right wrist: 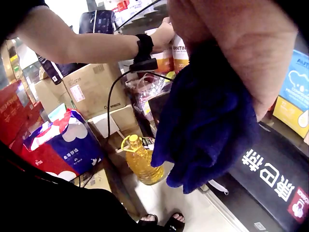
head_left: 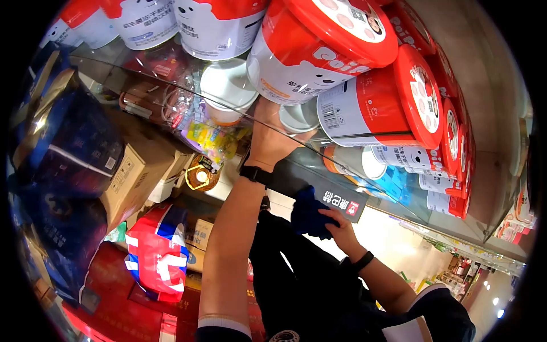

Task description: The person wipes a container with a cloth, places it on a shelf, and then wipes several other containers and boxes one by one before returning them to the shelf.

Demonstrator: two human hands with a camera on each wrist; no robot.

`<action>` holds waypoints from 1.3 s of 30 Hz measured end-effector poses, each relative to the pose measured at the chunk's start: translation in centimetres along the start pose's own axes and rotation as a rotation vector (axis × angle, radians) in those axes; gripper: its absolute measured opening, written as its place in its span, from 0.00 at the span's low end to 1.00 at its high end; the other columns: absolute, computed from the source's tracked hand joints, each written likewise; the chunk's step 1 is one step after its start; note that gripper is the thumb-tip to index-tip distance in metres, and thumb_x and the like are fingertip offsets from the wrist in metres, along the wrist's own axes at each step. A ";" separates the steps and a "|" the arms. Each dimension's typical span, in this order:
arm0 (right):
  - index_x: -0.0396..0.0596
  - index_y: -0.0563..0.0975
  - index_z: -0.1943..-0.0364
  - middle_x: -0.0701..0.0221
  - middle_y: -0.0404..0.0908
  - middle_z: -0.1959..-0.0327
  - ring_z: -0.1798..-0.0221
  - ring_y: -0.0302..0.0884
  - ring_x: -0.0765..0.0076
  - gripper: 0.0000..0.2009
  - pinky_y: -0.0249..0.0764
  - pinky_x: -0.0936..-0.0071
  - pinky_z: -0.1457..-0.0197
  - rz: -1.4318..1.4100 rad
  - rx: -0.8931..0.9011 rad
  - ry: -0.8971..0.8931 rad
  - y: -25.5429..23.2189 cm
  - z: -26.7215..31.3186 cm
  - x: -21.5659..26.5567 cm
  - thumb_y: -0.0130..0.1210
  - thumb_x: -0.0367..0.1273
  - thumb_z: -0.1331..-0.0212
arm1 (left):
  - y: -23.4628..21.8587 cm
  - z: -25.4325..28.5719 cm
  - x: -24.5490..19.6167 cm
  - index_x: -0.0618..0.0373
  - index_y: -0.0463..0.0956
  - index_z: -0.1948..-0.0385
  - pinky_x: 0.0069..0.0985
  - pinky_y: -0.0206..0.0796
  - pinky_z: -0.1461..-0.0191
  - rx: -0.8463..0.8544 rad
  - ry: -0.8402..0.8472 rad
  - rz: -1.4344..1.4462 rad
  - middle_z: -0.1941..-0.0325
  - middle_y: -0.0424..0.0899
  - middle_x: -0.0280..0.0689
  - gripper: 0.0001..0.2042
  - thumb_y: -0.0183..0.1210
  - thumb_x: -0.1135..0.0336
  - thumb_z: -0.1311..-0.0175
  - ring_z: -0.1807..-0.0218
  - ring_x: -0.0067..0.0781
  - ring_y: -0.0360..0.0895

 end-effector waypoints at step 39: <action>0.39 0.77 0.51 0.68 0.83 0.61 0.63 0.81 0.72 0.17 0.77 0.76 0.55 -0.304 0.061 0.182 -13.8 12.9 4.3 0.57 0.36 0.38 | 13.9 12.1 -13.2 0.53 0.54 0.32 0.47 0.43 0.25 0.415 -0.325 -0.510 0.27 0.52 0.53 0.49 0.71 0.56 0.62 0.27 0.59 0.49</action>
Point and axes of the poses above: each hand's wrist, its own z-axis away from the middle knuckle, its own y-axis out of the palm, x = y × z, the point moved 10 cm from there along -z, towards the middle knuckle
